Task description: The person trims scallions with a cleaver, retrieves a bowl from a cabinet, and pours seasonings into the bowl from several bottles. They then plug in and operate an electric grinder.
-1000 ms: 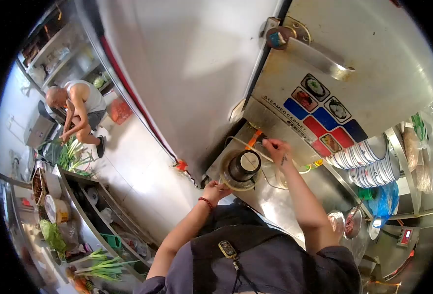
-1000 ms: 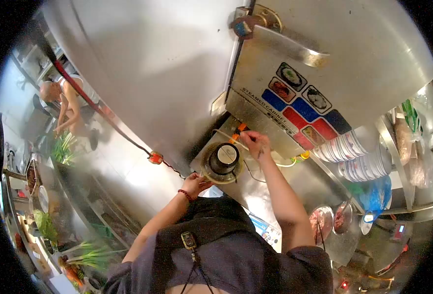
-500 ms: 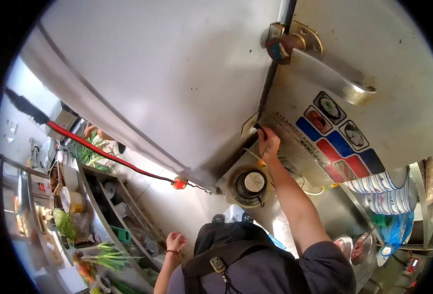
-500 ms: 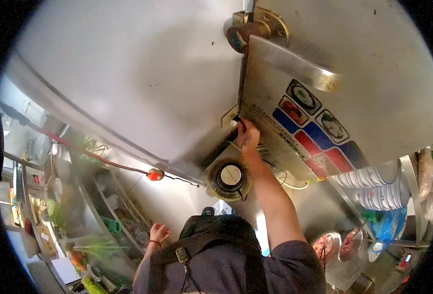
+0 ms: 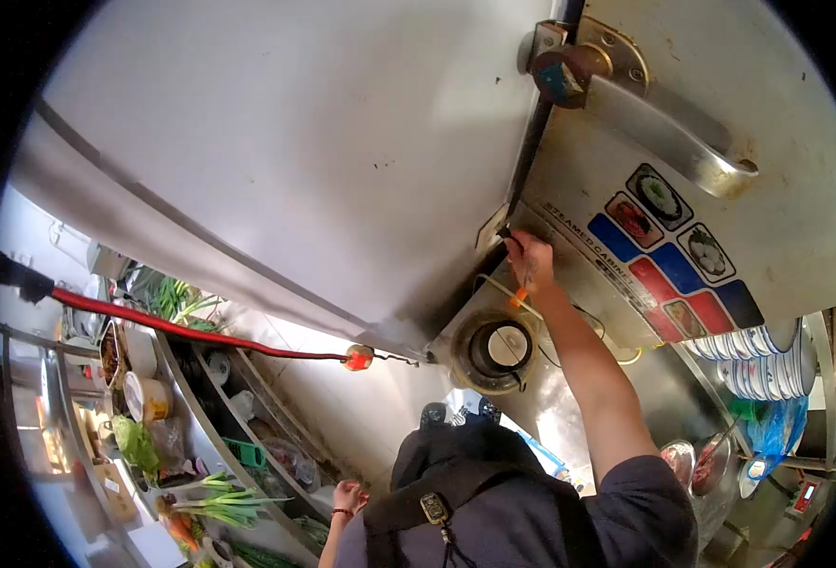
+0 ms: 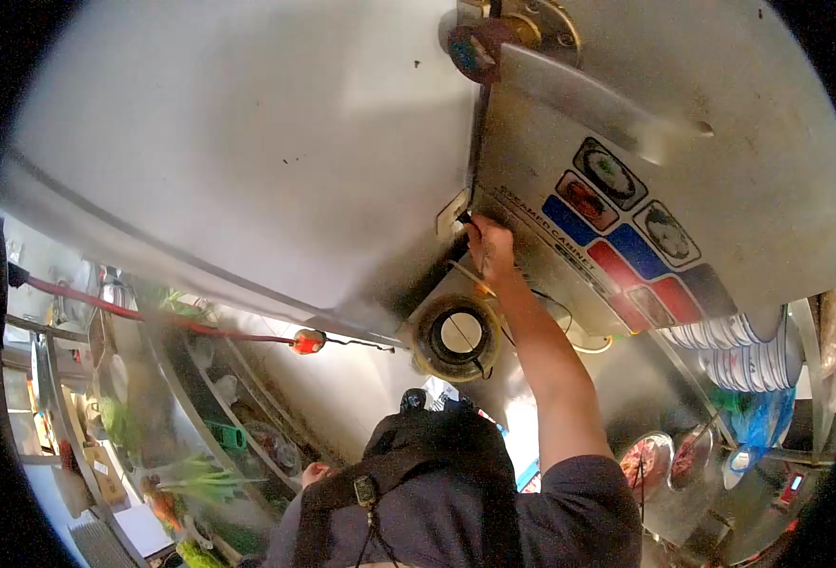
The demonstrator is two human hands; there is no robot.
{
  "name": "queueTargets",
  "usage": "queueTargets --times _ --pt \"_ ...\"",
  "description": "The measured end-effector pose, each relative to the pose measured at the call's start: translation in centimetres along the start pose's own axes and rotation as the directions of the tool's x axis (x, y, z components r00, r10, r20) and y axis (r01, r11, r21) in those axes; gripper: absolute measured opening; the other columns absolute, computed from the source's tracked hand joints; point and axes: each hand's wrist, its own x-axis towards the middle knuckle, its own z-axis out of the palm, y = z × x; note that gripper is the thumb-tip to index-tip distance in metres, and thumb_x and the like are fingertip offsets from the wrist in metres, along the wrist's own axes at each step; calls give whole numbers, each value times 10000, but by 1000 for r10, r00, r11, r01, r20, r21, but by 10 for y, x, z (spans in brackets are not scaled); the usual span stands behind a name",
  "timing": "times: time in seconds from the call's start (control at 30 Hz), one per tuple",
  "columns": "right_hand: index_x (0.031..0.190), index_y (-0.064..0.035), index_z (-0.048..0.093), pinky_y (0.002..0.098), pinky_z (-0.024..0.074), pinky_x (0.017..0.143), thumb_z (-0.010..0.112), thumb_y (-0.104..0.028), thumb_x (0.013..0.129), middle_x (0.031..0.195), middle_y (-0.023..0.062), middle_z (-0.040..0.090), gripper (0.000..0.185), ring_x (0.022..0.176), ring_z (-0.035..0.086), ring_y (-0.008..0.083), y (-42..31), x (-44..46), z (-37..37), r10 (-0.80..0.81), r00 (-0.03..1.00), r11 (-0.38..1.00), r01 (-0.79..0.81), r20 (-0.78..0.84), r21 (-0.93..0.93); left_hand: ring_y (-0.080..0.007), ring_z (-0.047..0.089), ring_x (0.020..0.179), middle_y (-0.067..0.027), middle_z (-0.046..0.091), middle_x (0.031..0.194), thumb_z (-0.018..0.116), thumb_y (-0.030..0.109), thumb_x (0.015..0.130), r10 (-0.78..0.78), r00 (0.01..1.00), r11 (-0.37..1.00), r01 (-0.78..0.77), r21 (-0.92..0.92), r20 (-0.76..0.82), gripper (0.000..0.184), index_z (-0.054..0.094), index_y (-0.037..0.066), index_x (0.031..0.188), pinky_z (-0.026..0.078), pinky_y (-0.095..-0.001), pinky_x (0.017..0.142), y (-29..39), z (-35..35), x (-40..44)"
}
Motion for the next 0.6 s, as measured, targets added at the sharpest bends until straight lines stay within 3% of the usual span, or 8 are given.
queueTargets --times 0.1,0.17,0.23,0.3,0.37,0.47,0.53,0.6 --pt "967 29 655 314 489 509 644 -122 841 674 147 637 196 525 612 198 -28 4 -11 -31 997 978 44 70 -205 -205 622 619 -102 576 815 517 0 893 45 992 997 -37 -66 120 97 491 14 986 486 -305 477 -14 -4 42" --pt "982 35 645 309 494 509 639 -120 843 683 143 643 209 524 614 189 -24 4 -10 13 996 979 5 88 -205 -180 604 617 -88 571 833 528 5 894 68 983 983 -37 -177 170 105 497 10 994 456 -292 479 -12 -9 50" --pt "998 42 635 304 499 509 633 -118 845 692 140 648 221 523 616 181 -25 12 -11 42 993 978 -19 107 -207 -166 604 642 -83 578 854 532 14 899 70 996 997 -68 -46 59 127 496 4 1020 453 -280 510 19 -3 44" --pt "1164 20 575 334 535 554 565 -144 903 828 156 676 308 652 659 200 -34 15 -18 86 977 965 -33 196 -260 -158 610 672 -85 588 874 533 16 901 67 997 996 -64 -68 47 143 497 2 1038 453 -276 535 13 -9 47" --pt "1128 22 590 333 533 553 573 -152 895 829 162 672 292 662 661 206 -32 13 -16 125 969 971 -75 212 -228 -160 615 697 -92 596 885 534 17 903 130 990 977 -121 -176 45 145 499 6 1043 458 -277 536 3 -20 53" --pt "1074 25 603 351 523 569 599 -186 875 835 188 661 291 666 656 274 -41 23 -20 171 952 952 -94 254 -290 -184 613 661 -103 588 823 531 21 903 47 999 990 -48 -135 -4 131 501 12 1030 453 -293 505 -14 -26 54" --pt "1035 24 606 385 516 621 613 -218 860 864 230 636 299 719 637 351 -29 26 -17 -20 949 857 179 316 -484 -208 629 649 -124 584 728 558 49 897 -24 1000 988 22 -156 -9 69 545 19 958 466 -307 494 -47 -39 51" --pt "1021 24 604 406 508 645 608 -214 859 871 243 626 288 747 623 378 -27 24 -18 -98 948 854 237 304 -463 -201 608 634 -121 578 767 548 24 888 -153 985 938 170 -303 80 104 520 6 987 463 -312 498 -79 -59 60"
